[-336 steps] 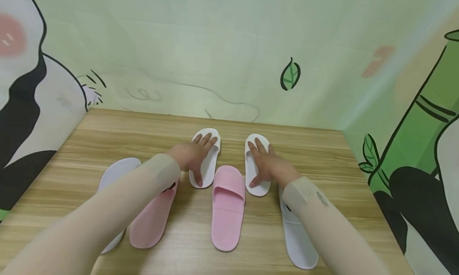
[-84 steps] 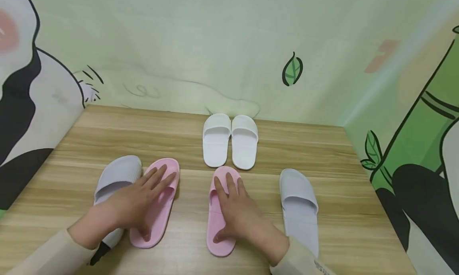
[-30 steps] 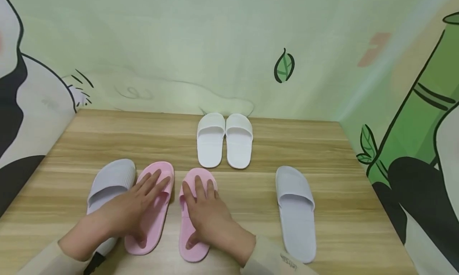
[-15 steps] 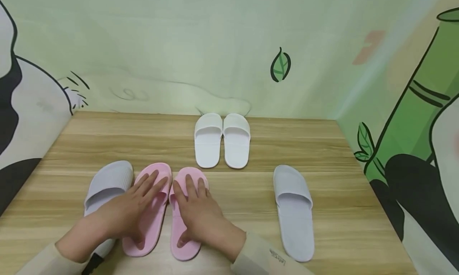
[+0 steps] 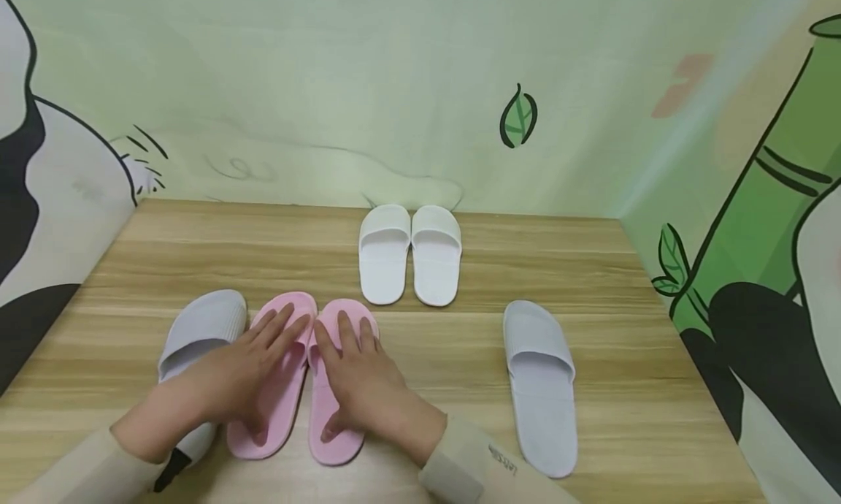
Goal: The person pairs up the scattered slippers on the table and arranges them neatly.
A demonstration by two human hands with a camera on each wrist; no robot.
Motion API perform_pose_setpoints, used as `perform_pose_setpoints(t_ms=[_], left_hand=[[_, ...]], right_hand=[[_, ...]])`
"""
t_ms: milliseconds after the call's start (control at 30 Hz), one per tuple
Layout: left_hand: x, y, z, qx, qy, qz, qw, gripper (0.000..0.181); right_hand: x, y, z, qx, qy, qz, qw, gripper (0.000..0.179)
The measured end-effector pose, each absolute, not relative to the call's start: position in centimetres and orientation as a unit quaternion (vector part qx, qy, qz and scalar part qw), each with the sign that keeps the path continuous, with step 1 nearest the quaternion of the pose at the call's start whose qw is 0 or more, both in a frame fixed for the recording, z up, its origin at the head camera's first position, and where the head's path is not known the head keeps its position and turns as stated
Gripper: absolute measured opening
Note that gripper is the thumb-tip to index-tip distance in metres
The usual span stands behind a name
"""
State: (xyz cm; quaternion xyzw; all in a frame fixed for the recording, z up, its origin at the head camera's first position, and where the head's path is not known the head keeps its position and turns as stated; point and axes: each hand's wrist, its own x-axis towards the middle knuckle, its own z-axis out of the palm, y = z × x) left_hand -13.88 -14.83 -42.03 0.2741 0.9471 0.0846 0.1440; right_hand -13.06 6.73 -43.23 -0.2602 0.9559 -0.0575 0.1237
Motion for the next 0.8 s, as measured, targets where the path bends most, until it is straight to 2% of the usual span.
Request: perform_pose_setpoints(t_ms=[300, 800], left_hand=[[-14.6, -14.9, -41.9, 0.280, 0.948, 0.063, 0.140, 0.157], [-17.2, -15.0, -41.1, 0.254, 0.946, 0.021, 0.200, 0.157]], right_hand=[[-13.8, 6.4, -43.2, -0.265, 0.953, -0.077, 0.123, 0.148], [-15.7, 5.3, -43.2, -0.258, 0.954, -0.077, 0.133, 0.148]])
